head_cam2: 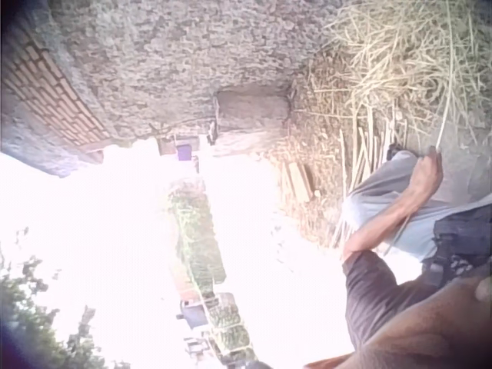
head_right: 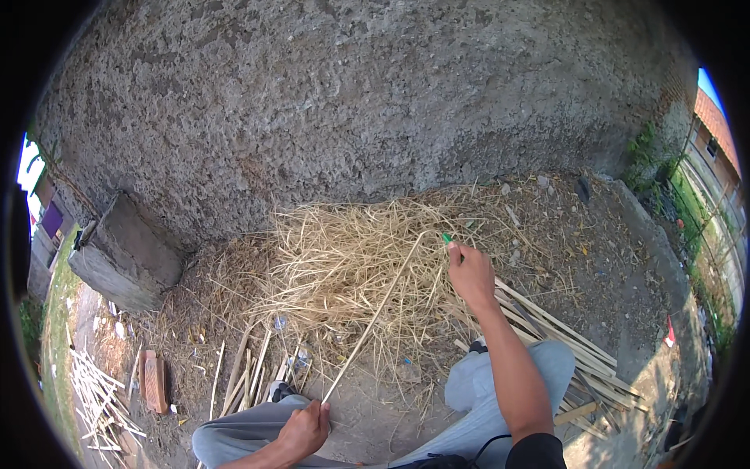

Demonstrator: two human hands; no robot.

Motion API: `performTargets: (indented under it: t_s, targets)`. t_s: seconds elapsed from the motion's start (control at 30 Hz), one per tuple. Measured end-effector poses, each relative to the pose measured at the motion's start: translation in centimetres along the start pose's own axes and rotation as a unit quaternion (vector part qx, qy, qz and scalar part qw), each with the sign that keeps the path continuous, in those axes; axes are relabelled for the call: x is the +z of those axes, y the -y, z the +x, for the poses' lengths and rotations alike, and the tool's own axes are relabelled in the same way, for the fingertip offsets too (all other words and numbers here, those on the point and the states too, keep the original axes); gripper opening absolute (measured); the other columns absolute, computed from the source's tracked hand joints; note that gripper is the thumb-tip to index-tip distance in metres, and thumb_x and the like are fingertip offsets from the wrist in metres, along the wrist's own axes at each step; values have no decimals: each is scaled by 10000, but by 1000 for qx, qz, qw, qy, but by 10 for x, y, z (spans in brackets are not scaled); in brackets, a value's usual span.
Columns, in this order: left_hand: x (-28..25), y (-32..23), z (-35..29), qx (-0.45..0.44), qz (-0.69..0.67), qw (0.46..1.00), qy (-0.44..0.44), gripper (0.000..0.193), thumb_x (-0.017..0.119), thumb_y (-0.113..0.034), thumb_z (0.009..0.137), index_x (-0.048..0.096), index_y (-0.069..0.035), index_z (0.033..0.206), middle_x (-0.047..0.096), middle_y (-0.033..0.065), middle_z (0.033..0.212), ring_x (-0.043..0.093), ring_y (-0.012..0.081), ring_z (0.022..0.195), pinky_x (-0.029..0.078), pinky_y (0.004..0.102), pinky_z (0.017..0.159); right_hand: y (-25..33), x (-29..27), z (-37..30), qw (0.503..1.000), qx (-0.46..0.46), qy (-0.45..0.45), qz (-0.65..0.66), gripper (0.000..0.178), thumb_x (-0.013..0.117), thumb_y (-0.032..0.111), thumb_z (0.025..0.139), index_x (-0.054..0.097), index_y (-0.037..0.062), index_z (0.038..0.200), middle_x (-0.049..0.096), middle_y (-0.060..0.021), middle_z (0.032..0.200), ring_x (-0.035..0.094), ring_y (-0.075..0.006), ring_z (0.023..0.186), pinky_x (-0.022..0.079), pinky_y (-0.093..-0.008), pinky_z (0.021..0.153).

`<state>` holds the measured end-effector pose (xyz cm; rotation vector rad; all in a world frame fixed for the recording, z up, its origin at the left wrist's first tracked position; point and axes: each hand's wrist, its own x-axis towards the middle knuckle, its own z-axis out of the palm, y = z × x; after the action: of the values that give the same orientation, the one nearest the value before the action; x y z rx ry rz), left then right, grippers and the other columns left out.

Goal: The person holds a bamboo strip and scrapes along its length using a utility knife.

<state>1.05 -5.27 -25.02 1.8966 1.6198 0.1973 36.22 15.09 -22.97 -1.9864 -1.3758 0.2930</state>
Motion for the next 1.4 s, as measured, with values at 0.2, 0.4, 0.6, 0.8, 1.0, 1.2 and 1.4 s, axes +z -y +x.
performTargets:
  t_s: [0.2, 0.4, 0.6, 0.8, 1.0, 1.2, 1.4]
  targets:
    - [3, -6, -5, -30, 18, 999, 13, 359, 428, -322, 1041, 519, 13, 948, 604, 298, 645, 606, 511, 616, 495, 599, 576, 7, -2, -5, 987, -69, 137, -37, 366, 521, 387, 996, 717, 141, 1184, 678, -196, 728, 671, -357, 708, 522, -467, 684]
    - [17, 6, -23, 61, 36, 996, -47, 210, 473, -175, 998, 528, 23, 960, 585, 275, 689, 600, 464, 583, 467, 552, 481, -20, 5, 14, 989, -60, 122, -50, 368, 553, 399, 967, 728, 145, 1168, 701, -181, 774, 680, -359, 740, 534, -462, 735]
    - [11, 4, -19, 46, 54, 997, -43, 247, 466, -210, 1012, 526, 17, 935, 581, 269, 619, 593, 467, 543, 466, 555, 456, -14, -4, 16, 988, -56, 141, -12, 337, 604, 373, 946, 751, 110, 1095, 693, -205, 784, 651, -321, 686, 510, -411, 711]
    - [17, 7, -17, 85, 57, 994, -48, 234, 464, -198, 1013, 526, 14, 938, 572, 271, 608, 597, 461, 540, 464, 556, 454, -59, -7, 30, 995, -41, 90, -6, 357, 571, 408, 947, 743, 158, 1135, 690, -205, 785, 670, -362, 753, 518, -456, 765]
    - [2, 4, -11, 81, 41, 992, -85, 234, 461, -193, 1013, 528, 26, 963, 573, 283, 614, 597, 476, 556, 469, 564, 479, -65, -2, 32, 1000, -19, 22, 11, 458, 495, 407, 1005, 690, 9, 891, 594, -124, 624, 528, -287, 524, 462, -400, 561]
    - [1, 1, -6, 39, 27, 997, -69, 252, 463, -218, 1018, 531, 20, 967, 587, 307, 632, 597, 503, 585, 472, 578, 496, -29, -6, 20, 800, 234, 194, 518, 576, 448, 566, 1006, 577, 20, 1135, 368, 67, 636, 287, -37, 452, 252, -219, 402]
    - [0, -10, -18, 44, 20, 998, -43, 247, 470, -234, 1016, 524, -5, 941, 583, 303, 619, 588, 516, 585, 474, 587, 508, -16, 2, 28, 878, 171, -20, 446, 363, 821, 256, 832, 678, -9, 1034, 654, -27, 820, 524, -70, 582, 379, -247, 481]
